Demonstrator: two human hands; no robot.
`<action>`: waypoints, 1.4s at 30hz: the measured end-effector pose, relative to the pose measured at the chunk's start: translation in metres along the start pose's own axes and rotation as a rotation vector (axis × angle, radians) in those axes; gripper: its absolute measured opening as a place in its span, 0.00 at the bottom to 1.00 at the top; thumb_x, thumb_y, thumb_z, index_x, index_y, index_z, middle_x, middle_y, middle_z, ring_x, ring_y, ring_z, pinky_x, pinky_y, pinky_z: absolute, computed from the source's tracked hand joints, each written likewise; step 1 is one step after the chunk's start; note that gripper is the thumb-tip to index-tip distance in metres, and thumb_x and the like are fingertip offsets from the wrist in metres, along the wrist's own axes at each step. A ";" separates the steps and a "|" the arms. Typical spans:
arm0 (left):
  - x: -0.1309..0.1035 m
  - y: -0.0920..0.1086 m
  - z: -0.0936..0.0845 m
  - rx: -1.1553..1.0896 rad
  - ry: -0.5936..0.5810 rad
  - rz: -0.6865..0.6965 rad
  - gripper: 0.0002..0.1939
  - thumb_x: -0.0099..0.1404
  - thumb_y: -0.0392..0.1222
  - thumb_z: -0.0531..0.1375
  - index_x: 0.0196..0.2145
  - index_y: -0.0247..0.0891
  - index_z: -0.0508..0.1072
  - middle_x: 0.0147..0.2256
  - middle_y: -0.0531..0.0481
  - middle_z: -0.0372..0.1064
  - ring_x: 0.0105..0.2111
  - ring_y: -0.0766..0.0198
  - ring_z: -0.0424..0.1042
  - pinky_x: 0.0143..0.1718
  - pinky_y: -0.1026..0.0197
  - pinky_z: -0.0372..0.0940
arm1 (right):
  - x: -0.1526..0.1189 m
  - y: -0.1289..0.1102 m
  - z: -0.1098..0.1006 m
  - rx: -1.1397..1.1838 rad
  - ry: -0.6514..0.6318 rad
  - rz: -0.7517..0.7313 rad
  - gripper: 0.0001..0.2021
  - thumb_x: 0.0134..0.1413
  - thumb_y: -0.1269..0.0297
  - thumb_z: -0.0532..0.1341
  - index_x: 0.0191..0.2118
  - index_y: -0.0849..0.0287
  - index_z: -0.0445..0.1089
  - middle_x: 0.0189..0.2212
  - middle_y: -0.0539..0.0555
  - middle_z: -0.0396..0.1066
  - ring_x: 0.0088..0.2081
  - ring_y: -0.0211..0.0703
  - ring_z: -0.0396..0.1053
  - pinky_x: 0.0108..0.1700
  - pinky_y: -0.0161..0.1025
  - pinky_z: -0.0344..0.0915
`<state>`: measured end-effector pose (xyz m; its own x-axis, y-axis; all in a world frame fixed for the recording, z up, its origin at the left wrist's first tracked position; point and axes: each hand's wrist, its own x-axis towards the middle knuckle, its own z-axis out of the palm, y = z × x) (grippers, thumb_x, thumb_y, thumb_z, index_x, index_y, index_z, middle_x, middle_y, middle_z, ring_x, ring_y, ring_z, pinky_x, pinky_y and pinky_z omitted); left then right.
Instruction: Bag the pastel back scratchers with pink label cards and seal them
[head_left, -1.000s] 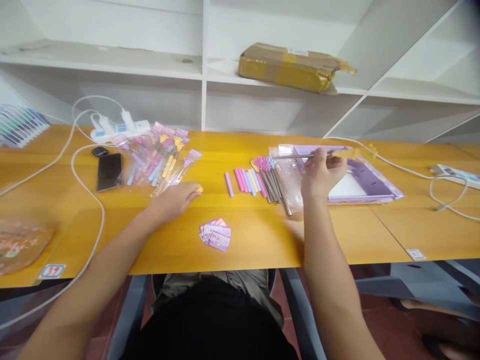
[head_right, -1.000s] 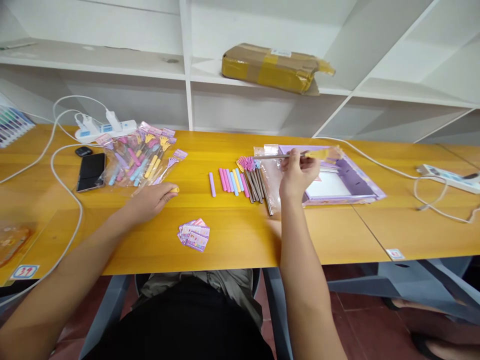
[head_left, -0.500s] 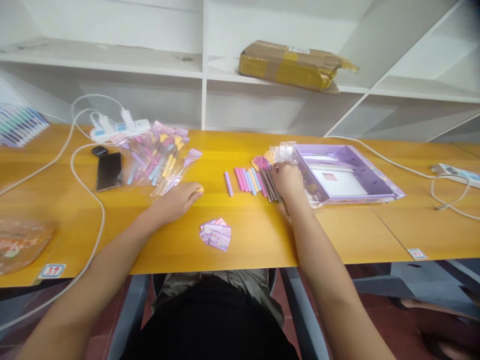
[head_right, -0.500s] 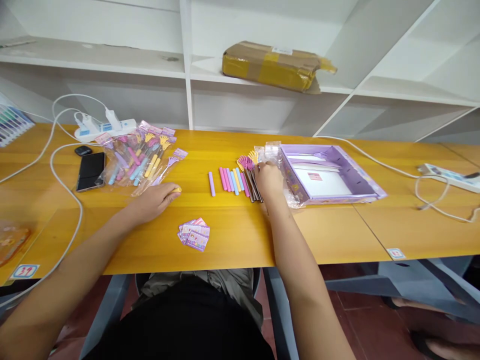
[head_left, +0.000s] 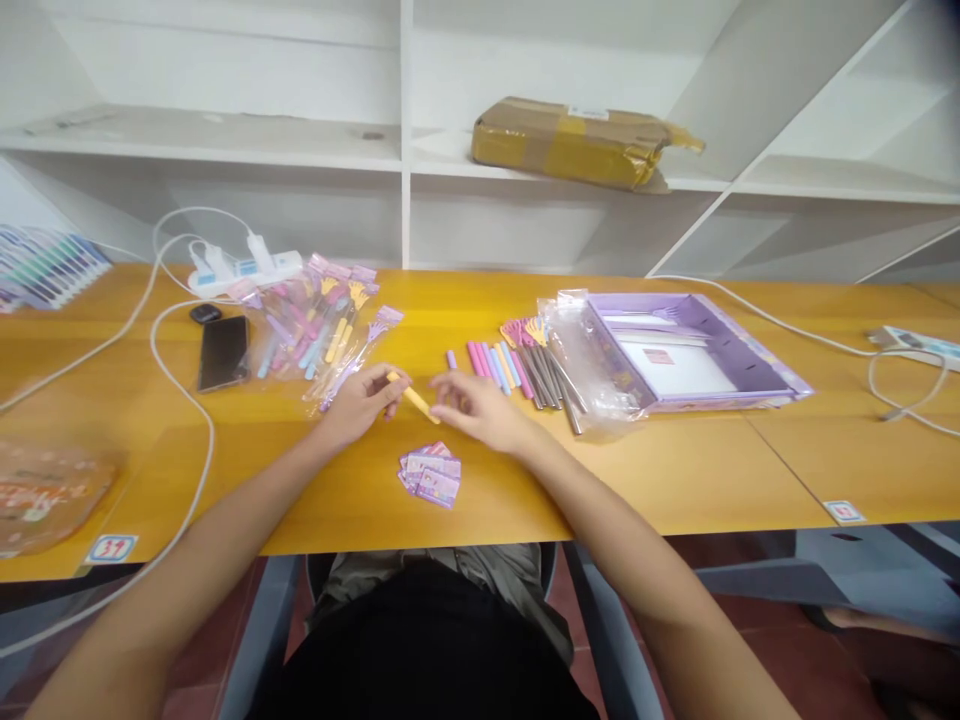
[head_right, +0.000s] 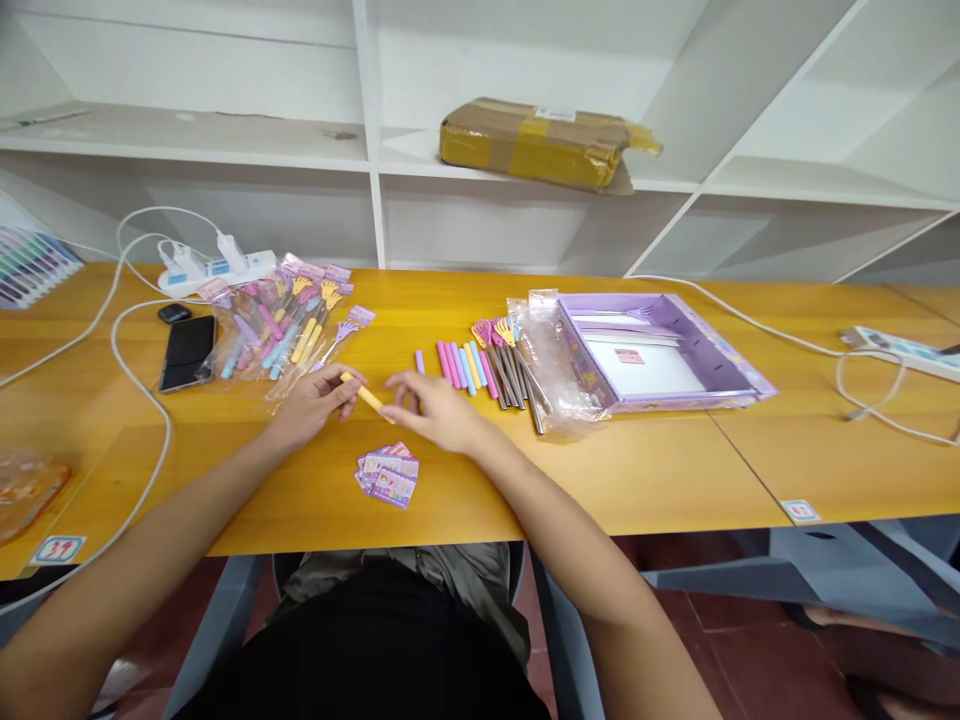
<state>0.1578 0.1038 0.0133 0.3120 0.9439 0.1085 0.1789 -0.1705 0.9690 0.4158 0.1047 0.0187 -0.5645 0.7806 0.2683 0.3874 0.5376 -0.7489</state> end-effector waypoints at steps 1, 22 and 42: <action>-0.001 0.000 0.002 -0.009 -0.002 0.017 0.20 0.70 0.61 0.65 0.40 0.40 0.75 0.28 0.55 0.69 0.24 0.67 0.68 0.29 0.61 0.66 | 0.001 -0.006 0.010 0.001 -0.057 -0.013 0.16 0.70 0.49 0.64 0.49 0.58 0.74 0.35 0.52 0.76 0.31 0.39 0.67 0.37 0.36 0.62; 0.012 -0.018 -0.059 1.267 0.165 -0.051 0.19 0.73 0.49 0.61 0.56 0.38 0.72 0.57 0.34 0.72 0.59 0.40 0.71 0.59 0.44 0.68 | 0.014 0.026 -0.010 -1.000 0.116 0.473 0.26 0.77 0.54 0.47 0.57 0.64 0.79 0.50 0.69 0.80 0.44 0.55 0.80 0.41 0.41 0.64; 0.016 -0.019 -0.048 1.136 0.216 -0.015 0.26 0.69 0.38 0.59 0.64 0.35 0.67 0.53 0.34 0.75 0.58 0.38 0.68 0.58 0.41 0.64 | 0.007 0.019 -0.003 -0.881 0.238 0.386 0.20 0.76 0.56 0.50 0.48 0.62 0.78 0.48 0.66 0.80 0.43 0.53 0.79 0.41 0.41 0.62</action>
<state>0.1150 0.1358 0.0072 0.1559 0.9580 0.2407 0.9514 -0.2112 0.2242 0.4214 0.1215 0.0087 -0.1618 0.9440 0.2874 0.9722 0.2025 -0.1178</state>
